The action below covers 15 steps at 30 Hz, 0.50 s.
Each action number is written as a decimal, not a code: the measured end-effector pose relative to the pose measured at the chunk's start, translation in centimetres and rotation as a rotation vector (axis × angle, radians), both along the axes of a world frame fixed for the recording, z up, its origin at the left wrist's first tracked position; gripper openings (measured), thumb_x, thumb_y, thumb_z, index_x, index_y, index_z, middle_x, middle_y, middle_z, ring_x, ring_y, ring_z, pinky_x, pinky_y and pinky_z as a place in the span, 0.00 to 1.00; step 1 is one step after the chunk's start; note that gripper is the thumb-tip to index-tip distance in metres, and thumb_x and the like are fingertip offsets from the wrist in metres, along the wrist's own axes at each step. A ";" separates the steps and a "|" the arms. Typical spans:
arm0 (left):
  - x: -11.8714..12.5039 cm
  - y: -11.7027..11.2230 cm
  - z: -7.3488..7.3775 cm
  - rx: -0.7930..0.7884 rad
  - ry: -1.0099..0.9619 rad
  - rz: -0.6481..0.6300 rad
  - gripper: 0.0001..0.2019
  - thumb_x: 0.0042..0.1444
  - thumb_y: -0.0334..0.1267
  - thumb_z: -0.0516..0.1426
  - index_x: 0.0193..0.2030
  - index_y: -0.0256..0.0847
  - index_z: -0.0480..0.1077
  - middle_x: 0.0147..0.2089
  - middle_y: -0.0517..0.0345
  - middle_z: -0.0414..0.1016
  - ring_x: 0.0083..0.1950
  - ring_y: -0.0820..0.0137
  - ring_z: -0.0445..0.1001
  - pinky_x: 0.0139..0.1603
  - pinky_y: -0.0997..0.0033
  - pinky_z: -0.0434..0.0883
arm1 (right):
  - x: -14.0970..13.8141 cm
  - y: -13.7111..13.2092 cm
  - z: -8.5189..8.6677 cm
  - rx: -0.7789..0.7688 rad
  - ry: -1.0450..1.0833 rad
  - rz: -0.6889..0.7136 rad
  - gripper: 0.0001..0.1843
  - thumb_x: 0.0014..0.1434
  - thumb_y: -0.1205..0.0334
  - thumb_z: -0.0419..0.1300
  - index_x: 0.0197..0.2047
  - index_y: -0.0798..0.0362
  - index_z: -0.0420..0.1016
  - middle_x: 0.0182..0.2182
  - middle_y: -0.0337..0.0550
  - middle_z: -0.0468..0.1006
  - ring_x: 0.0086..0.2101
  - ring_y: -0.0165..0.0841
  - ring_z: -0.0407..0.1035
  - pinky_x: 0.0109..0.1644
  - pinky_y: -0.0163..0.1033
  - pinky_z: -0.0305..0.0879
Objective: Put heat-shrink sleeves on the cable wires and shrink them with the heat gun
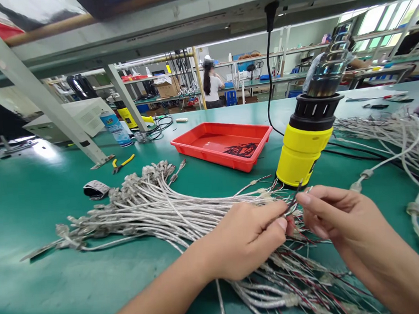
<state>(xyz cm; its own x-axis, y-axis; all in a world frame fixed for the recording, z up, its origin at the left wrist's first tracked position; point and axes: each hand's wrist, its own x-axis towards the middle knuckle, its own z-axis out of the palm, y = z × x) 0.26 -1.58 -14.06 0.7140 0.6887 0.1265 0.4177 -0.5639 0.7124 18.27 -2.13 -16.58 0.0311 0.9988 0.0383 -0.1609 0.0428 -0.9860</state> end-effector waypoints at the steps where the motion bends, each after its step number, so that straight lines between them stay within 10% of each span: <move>1: 0.0 0.0 0.0 -0.002 0.006 -0.003 0.12 0.67 0.35 0.43 0.38 0.39 0.65 0.32 0.63 0.67 0.33 0.74 0.64 0.38 0.74 0.58 | 0.0 0.1 0.1 0.006 -0.014 0.008 0.19 0.40 0.52 0.74 0.16 0.53 0.72 0.11 0.35 0.62 0.16 0.24 0.53 0.20 0.33 0.50; 15: 0.1 -0.1 -0.1 0.002 0.012 -0.013 0.13 0.68 0.34 0.41 0.41 0.39 0.65 0.36 0.63 0.69 0.36 0.76 0.65 0.42 0.76 0.60 | 0.3 0.0 -0.1 -0.022 0.011 0.012 0.18 0.38 0.55 0.75 0.17 0.54 0.70 0.12 0.35 0.62 0.16 0.24 0.55 0.20 0.31 0.50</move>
